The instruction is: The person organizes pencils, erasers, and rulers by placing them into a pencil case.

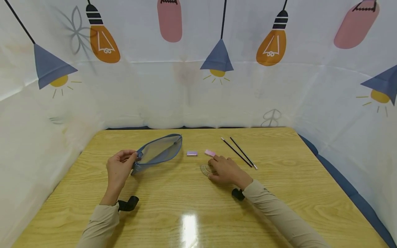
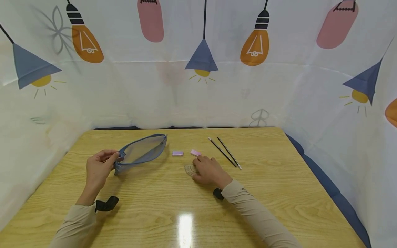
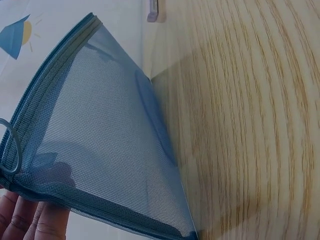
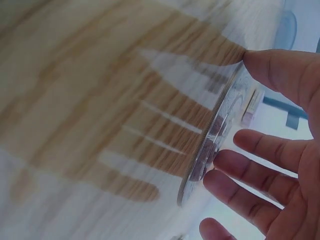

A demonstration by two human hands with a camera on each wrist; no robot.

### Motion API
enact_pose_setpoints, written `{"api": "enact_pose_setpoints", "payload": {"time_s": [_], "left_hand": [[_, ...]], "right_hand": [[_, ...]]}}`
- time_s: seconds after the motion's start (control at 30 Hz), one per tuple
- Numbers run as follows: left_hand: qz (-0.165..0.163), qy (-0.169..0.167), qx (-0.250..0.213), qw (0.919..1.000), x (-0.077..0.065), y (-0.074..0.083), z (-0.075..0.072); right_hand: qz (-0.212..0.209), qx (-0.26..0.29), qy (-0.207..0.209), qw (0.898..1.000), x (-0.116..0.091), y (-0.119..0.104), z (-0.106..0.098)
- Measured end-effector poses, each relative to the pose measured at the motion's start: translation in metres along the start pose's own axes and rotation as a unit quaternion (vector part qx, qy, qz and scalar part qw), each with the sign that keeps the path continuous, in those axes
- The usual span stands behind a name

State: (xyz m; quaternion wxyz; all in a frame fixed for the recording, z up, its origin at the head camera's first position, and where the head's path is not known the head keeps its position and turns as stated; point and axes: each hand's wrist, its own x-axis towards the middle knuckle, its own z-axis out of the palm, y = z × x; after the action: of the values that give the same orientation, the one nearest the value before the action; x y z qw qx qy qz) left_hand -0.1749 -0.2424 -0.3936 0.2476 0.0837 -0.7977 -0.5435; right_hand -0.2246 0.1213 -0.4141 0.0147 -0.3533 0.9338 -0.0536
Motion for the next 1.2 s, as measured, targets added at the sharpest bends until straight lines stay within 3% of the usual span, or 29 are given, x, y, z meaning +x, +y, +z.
{"api": "enact_pose_setpoints", "payload": {"time_s": [0.57,1.2], "left_hand": [[-0.004,0.0,0.0,1.0,-0.0015,-0.0005,0.0001],[-0.002,-0.001,-0.003,1.0,-0.0019,-0.0012,0.0004]], "right_hand": [[-0.019,0.001,-0.03,0.999,0.0025,0.0071,-0.0022],[-0.048,-0.025,-0.015,0.998,0.0023,0.0074,-0.0009]]}}
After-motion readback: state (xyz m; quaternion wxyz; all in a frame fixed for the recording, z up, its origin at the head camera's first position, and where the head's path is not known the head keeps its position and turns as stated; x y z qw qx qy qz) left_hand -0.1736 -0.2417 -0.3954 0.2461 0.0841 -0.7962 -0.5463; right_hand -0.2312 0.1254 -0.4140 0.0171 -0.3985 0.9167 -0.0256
